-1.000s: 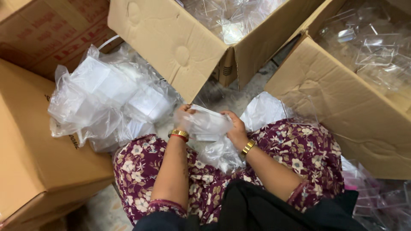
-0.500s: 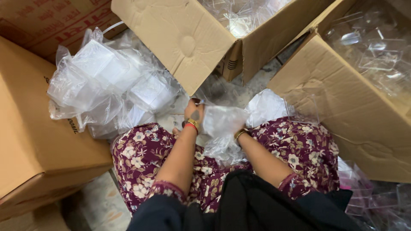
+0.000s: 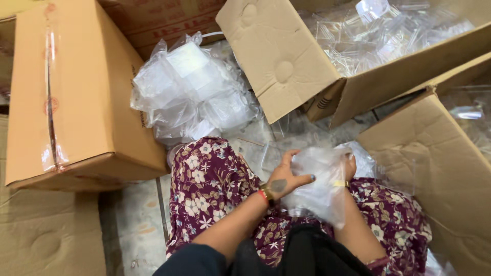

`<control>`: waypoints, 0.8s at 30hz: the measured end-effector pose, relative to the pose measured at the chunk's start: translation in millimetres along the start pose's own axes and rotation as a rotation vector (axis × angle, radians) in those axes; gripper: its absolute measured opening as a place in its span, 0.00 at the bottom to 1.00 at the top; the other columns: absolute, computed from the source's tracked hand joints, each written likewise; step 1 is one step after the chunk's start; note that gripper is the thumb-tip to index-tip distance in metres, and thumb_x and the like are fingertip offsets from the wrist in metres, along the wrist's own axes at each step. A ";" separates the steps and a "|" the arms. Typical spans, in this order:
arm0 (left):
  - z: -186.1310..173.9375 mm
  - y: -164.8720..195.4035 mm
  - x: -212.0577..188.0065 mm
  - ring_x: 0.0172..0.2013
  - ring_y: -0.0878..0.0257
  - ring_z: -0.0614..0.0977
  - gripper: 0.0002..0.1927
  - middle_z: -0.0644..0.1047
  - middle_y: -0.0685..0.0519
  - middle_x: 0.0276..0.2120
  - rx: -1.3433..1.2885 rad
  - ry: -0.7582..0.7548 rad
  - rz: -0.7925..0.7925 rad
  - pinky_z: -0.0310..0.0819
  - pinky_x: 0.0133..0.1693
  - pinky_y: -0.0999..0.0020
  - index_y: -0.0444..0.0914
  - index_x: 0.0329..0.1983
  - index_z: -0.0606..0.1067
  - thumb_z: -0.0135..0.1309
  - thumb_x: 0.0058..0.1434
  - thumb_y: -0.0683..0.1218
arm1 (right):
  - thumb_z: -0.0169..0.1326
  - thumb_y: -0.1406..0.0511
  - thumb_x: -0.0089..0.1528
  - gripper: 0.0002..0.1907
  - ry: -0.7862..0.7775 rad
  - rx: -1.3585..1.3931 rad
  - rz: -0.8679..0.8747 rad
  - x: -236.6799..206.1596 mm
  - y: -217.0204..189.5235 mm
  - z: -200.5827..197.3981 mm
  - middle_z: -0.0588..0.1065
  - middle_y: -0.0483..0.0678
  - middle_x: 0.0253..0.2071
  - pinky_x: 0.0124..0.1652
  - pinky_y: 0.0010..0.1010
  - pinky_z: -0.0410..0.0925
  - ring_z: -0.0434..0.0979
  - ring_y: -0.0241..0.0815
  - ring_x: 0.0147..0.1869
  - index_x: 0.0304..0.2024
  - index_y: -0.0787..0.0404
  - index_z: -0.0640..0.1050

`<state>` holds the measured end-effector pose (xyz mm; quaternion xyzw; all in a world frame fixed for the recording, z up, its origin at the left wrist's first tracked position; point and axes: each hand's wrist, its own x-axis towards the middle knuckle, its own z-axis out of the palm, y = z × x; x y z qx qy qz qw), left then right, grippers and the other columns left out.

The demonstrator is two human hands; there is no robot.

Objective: The person sits on the floor among open cardboard boxes and plastic bags. They open plastic bags, remove clear plastic boxes one at a time, and place the boxes into the cardboard boxes, occasionally repositioning bags and boxes to reach the contents.

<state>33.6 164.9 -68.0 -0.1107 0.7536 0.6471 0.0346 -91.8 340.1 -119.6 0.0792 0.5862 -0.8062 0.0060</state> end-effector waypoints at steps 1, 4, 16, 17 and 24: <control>-8.4 9.7 -7.1 0.44 0.57 0.81 0.46 0.79 0.47 0.47 0.077 -0.002 -0.047 0.76 0.49 0.61 0.44 0.68 0.57 0.68 0.49 0.55 | 0.52 0.64 0.66 0.02 0.026 -0.042 0.049 -1.0 -2.7 1.9 0.71 0.42 0.27 0.25 0.30 0.66 0.70 0.35 0.26 0.38 0.53 0.72; -65.9 25.9 -1.4 0.44 0.54 0.82 0.38 0.81 0.43 0.47 -0.194 0.279 -0.052 0.80 0.45 0.60 0.42 0.68 0.60 0.63 0.55 0.46 | 0.57 0.64 0.64 0.07 0.113 -0.168 0.199 -3.7 -8.7 5.3 0.67 0.42 0.22 0.18 0.28 0.56 0.62 0.33 0.20 0.37 0.52 0.71; -212.1 34.3 128.2 0.64 0.46 0.70 0.50 0.63 0.41 0.69 -0.836 1.254 -0.462 0.64 0.63 0.47 0.42 0.75 0.47 0.64 0.55 0.48 | 0.49 0.75 0.57 0.19 -0.123 0.206 0.264 -17.3 8.1 14.2 0.71 0.46 0.34 0.33 0.29 0.67 0.70 0.38 0.33 0.51 0.60 0.73; -210.6 29.5 134.3 0.64 0.47 0.71 0.50 0.63 0.40 0.69 -0.795 1.242 -0.440 0.64 0.64 0.50 0.39 0.74 0.49 0.65 0.55 0.50 | 0.48 0.76 0.56 0.21 -0.148 0.226 0.267 -18.7 7.8 14.9 0.72 0.47 0.35 0.35 0.30 0.68 0.71 0.39 0.34 0.52 0.61 0.73; -113.8 24.9 88.1 0.71 0.43 0.61 0.39 0.57 0.35 0.73 0.070 1.018 0.389 0.51 0.70 0.52 0.29 0.75 0.51 0.58 0.70 0.45 | 0.46 0.73 0.64 0.24 -0.396 0.369 0.226 -24.7 -17.4 32.7 0.74 0.60 0.55 0.58 0.41 0.68 0.75 0.52 0.56 0.63 0.70 0.70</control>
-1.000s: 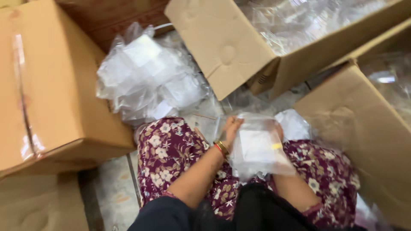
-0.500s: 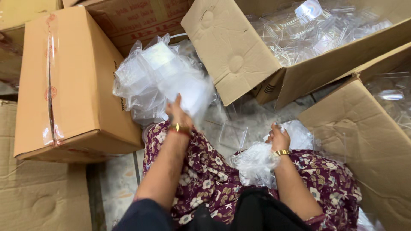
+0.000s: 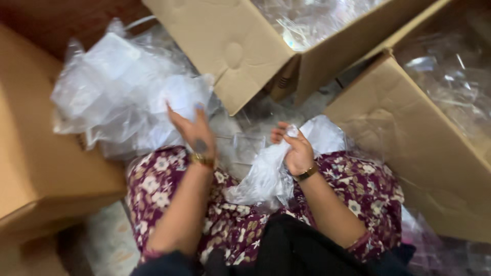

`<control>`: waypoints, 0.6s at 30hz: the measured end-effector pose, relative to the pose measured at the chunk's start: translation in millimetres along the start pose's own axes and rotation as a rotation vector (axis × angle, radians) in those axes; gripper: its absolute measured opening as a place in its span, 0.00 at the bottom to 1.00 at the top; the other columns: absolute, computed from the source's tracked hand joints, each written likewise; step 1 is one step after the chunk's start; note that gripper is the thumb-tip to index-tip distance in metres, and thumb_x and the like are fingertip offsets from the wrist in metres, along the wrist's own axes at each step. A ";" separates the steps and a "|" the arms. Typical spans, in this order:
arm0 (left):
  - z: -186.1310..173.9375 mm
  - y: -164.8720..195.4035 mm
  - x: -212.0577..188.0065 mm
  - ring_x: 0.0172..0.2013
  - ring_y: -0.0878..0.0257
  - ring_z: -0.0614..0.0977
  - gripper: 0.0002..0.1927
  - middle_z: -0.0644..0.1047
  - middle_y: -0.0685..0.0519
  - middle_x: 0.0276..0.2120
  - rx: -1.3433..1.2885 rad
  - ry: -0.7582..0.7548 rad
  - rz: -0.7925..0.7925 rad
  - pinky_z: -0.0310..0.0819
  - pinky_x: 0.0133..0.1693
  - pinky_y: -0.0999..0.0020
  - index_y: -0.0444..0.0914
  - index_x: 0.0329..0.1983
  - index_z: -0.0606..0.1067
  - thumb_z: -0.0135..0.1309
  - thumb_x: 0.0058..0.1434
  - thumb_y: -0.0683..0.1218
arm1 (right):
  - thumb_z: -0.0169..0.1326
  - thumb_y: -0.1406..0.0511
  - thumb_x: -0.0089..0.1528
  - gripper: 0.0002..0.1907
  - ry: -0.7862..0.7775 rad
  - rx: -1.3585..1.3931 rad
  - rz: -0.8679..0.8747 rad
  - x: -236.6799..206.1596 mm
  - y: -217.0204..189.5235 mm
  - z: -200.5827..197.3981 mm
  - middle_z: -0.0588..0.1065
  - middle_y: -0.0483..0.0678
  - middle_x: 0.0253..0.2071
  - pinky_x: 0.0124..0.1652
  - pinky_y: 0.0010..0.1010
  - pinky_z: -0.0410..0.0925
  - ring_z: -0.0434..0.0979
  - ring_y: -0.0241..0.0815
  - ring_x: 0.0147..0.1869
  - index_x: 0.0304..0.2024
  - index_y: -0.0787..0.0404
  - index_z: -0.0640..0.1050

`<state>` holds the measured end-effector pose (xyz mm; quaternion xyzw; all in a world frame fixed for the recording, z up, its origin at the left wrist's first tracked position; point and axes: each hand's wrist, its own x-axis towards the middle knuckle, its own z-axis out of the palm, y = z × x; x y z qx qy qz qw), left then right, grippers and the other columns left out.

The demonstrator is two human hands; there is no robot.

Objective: The person sits on the floor among open cardboard boxes and plastic bags. They open plastic bags, remove clear plastic boxes one at a time, and place the boxes into the cardboard boxes, occasionally repositioning bags and boxes to reach the contents.

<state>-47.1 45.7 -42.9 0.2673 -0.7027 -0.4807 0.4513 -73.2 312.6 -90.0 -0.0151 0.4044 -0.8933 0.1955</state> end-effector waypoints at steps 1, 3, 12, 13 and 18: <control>2.9 11.2 -23.4 0.69 0.47 0.66 0.32 0.64 0.39 0.69 0.008 -0.224 0.000 0.56 0.70 0.55 0.31 0.72 0.58 0.56 0.71 0.45 | 0.46 0.70 0.67 0.23 -0.006 0.025 0.017 -0.2 -3.2 7.5 0.73 0.59 0.58 0.62 0.41 0.66 0.74 0.51 0.60 0.64 0.69 0.69; 11.9 27.8 -61.6 0.63 0.54 0.74 0.25 0.74 0.44 0.61 -0.081 -0.625 0.008 0.64 0.66 0.59 0.35 0.67 0.68 0.55 0.68 0.44 | 0.45 0.66 0.69 0.23 -0.021 0.057 0.047 1.6 -8.9 21.7 0.72 0.55 0.63 0.67 0.40 0.63 0.72 0.47 0.67 0.66 0.67 0.66; 51.4 -2.0 -62.8 0.32 0.69 0.80 0.07 0.81 0.55 0.31 -0.063 -1.134 -0.215 0.75 0.36 0.71 0.37 0.44 0.79 0.57 0.68 0.45 | 0.44 0.57 0.73 0.20 0.173 -0.385 -0.032 14.1 -4.4 -2.6 0.77 0.47 0.53 0.59 0.30 0.66 0.74 0.36 0.57 0.55 0.66 0.76; 51.4 -5.5 -59.1 0.31 0.69 0.78 0.07 0.81 0.55 0.29 -0.020 -1.098 -0.236 0.74 0.35 0.71 0.37 0.43 0.80 0.57 0.68 0.45 | 0.47 0.58 0.74 0.17 0.264 -0.379 -0.067 17.5 0.3 -9.7 0.76 0.45 0.49 0.55 0.30 0.67 0.73 0.35 0.53 0.52 0.65 0.77; 49.6 -5.6 -55.4 0.28 0.72 0.75 0.06 0.78 0.59 0.28 -0.216 -1.083 -0.489 0.71 0.30 0.74 0.36 0.43 0.79 0.55 0.65 0.43 | 0.48 0.57 0.73 0.13 0.297 -0.368 -0.062 26.5 14.5 -31.2 0.76 0.39 0.38 0.44 0.24 0.68 0.72 0.30 0.42 0.45 0.59 0.77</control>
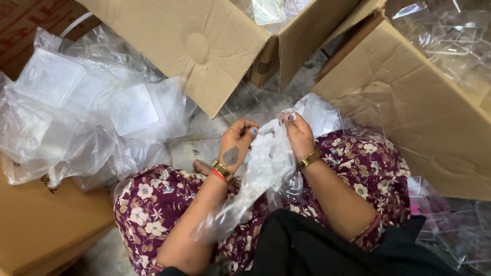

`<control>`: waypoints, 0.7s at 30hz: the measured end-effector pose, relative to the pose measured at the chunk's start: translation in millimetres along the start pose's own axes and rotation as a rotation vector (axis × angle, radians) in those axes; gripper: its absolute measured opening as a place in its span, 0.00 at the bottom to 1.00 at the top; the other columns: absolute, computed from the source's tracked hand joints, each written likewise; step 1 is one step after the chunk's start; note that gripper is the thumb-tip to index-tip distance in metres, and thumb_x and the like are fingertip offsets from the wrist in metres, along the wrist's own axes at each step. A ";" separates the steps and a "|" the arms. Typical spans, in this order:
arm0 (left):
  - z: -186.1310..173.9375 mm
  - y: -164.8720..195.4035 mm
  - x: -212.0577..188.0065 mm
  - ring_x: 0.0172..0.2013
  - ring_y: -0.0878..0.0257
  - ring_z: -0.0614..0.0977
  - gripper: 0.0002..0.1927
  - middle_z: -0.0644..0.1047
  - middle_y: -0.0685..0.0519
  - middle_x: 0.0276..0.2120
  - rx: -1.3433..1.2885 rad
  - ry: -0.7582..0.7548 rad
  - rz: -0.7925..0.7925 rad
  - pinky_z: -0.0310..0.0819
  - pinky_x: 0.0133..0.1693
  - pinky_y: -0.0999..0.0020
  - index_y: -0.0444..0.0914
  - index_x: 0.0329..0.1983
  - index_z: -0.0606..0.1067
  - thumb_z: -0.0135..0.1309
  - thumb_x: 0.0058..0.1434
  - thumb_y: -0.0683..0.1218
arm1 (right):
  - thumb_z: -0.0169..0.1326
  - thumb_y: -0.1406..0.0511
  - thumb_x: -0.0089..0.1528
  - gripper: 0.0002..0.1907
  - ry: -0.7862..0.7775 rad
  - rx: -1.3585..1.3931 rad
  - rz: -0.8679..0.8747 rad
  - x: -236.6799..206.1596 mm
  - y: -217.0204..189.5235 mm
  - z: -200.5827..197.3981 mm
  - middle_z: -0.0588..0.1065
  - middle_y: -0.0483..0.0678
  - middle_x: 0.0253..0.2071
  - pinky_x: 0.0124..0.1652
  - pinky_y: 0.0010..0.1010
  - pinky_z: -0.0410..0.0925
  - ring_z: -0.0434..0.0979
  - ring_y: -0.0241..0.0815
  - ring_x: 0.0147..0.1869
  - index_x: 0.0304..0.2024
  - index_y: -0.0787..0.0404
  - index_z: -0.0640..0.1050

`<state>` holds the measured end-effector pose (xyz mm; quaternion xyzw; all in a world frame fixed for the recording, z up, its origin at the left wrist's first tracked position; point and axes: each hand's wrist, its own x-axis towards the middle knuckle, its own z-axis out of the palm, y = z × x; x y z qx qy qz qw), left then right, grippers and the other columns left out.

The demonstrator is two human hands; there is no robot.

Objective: The person sits on the floor among open cardboard boxes and plastic bags. They open plastic bags, remove clear plastic boxes one at a time, and place the boxes into the cardboard boxes, occasionally repositioning bags and boxes to reach the contents.

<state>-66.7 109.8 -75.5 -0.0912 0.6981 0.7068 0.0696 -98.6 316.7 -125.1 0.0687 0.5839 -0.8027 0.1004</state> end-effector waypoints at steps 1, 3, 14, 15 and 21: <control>1.5 1.0 -1.0 0.27 0.72 0.75 0.06 0.77 0.59 0.27 0.020 0.003 0.008 0.71 0.29 0.74 0.36 0.42 0.78 0.56 0.65 0.43 | 0.47 0.57 0.72 0.14 -0.017 0.019 0.014 0.9 2.3 0.9 0.76 0.40 0.38 0.42 0.24 0.69 0.73 0.30 0.40 0.45 0.59 0.77; 6.1 3.3 -2.7 0.25 0.72 0.75 0.06 0.76 0.59 0.25 0.058 0.010 0.028 0.71 0.28 0.74 0.36 0.40 0.77 0.57 0.65 0.44 | 0.48 0.56 0.71 0.14 -0.019 0.083 0.056 -1.1 5.3 3.4 0.76 0.40 0.37 0.41 0.24 0.69 0.73 0.30 0.39 0.44 0.58 0.77; 25.2 27.6 -41.1 0.42 0.66 0.70 0.30 0.71 0.54 0.51 -0.083 -0.043 0.293 0.69 0.45 0.73 0.39 0.64 0.66 0.59 0.59 0.44 | 0.55 0.57 0.75 0.16 0.079 -0.226 -0.003 -16.0 0.3 11.3 0.71 0.39 0.34 0.35 0.24 0.62 0.64 0.29 0.37 0.41 0.64 0.77; 26.9 27.7 -42.8 0.44 0.64 0.71 0.37 0.70 0.53 0.55 -0.030 -0.075 0.288 0.71 0.47 0.72 0.38 0.66 0.62 0.61 0.53 0.42 | 0.56 0.59 0.72 0.13 0.075 -0.192 0.000 -16.3 -3.4 15.0 0.73 0.39 0.35 0.37 0.24 0.64 0.67 0.29 0.38 0.42 0.63 0.78; 28.4 20.7 -32.0 0.43 0.61 0.81 0.26 0.81 0.52 0.44 0.002 -0.149 0.124 0.76 0.45 0.72 0.40 0.61 0.69 0.60 0.59 0.40 | 0.58 0.68 0.65 0.12 -0.108 0.141 0.103 -26.6 -29.4 38.0 0.78 0.42 0.44 0.50 0.27 0.70 0.77 0.33 0.48 0.50 0.60 0.76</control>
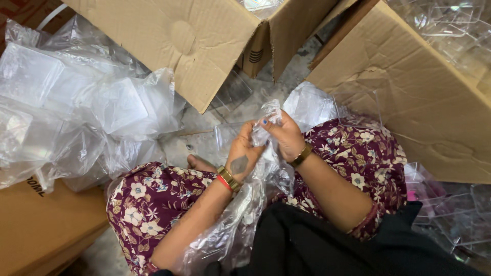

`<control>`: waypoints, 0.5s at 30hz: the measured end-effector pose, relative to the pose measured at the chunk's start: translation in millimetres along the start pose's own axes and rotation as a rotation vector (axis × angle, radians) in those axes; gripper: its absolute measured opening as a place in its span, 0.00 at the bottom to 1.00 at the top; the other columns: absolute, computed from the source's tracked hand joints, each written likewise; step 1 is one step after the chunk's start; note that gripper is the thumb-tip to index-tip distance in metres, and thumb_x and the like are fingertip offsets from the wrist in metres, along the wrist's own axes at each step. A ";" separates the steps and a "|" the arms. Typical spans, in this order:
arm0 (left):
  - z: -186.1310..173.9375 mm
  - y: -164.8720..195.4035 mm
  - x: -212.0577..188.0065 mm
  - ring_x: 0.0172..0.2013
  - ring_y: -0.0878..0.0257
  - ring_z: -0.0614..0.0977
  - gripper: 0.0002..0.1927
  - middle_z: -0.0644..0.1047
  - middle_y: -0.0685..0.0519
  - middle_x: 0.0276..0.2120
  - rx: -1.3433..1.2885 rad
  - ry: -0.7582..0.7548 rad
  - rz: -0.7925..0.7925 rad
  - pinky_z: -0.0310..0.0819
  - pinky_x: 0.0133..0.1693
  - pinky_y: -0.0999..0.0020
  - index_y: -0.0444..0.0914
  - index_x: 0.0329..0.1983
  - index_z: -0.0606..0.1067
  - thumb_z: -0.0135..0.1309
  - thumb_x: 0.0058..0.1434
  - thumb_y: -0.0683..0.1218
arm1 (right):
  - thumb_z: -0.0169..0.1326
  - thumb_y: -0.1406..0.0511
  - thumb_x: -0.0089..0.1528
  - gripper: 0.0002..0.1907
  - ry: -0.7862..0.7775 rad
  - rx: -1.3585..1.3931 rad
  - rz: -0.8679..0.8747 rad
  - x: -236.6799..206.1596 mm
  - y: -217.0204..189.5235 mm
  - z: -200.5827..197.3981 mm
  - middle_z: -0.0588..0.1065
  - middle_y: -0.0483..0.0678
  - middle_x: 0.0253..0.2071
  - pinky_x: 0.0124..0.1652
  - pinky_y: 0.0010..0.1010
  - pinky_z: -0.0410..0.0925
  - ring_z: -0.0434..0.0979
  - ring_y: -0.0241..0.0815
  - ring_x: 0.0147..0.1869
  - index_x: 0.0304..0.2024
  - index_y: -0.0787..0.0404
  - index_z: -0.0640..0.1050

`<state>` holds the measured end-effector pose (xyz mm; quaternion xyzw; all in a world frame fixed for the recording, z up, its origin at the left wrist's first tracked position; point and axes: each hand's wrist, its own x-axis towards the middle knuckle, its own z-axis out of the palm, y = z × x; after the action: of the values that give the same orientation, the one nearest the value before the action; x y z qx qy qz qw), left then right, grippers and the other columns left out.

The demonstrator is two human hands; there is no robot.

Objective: The person sits on the floor among open cardboard boxes and plastic bags. They open plastic bags, remove clear plastic boxes one at a time, and place the boxes into the cardboard boxes, occasionally repositioning bags and boxes to reach the contents.

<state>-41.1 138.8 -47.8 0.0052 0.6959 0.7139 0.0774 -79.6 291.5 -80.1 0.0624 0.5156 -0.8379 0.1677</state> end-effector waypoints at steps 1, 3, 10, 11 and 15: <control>-2.3 -0.4 1.1 0.42 0.63 0.82 0.25 0.81 0.54 0.43 0.087 0.043 0.010 0.77 0.44 0.72 0.40 0.61 0.69 0.60 0.60 0.40 | 0.55 0.70 0.64 0.13 -0.019 0.057 0.082 -1.4 -0.3 0.8 0.78 0.42 0.45 0.52 0.27 0.70 0.77 0.32 0.50 0.52 0.58 0.75; -5.3 0.9 2.0 0.40 0.67 0.84 0.24 0.81 0.56 0.40 0.259 0.127 0.028 0.78 0.41 0.73 0.40 0.60 0.69 0.60 0.61 0.40 | 0.49 0.75 0.60 0.17 -0.001 0.121 0.168 1.7 4.8 -2.8 0.78 0.44 0.44 0.51 0.28 0.71 0.78 0.35 0.49 0.50 0.57 0.75; -14.8 10.1 1.0 0.28 0.74 0.71 0.24 0.72 0.61 0.27 -0.186 0.298 0.093 0.66 0.30 0.76 0.39 0.64 0.67 0.56 0.71 0.54 | 0.43 0.68 0.62 0.11 0.221 0.318 -0.111 41.4 -0.7 -79.7 0.70 0.50 0.25 0.29 0.34 0.69 0.71 0.43 0.27 0.24 0.59 0.72; -22.9 9.7 4.5 0.25 0.75 0.65 0.24 0.68 0.62 0.25 -0.321 0.323 0.084 0.58 0.27 0.78 0.39 0.63 0.68 0.55 0.72 0.56 | 0.44 0.69 0.63 0.11 0.097 0.260 -0.122 37.6 -8.6 -88.8 0.72 0.50 0.26 0.30 0.32 0.68 0.71 0.42 0.28 0.26 0.61 0.73; -40.6 4.9 9.5 0.22 0.75 0.61 0.26 0.66 0.62 0.24 -0.543 0.434 0.127 0.53 0.24 0.79 0.40 0.60 0.68 0.49 0.71 0.63 | 0.47 0.66 0.64 0.09 -0.242 -0.202 0.000 12.5 -34.9 -78.7 0.77 0.46 0.41 0.34 0.25 0.65 0.71 0.35 0.35 0.41 0.62 0.78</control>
<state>-55.7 99.5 -45.1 -0.1241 0.4792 0.8608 -0.1182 -108.7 372.8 -90.4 -0.0564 0.5733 -0.7831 0.2341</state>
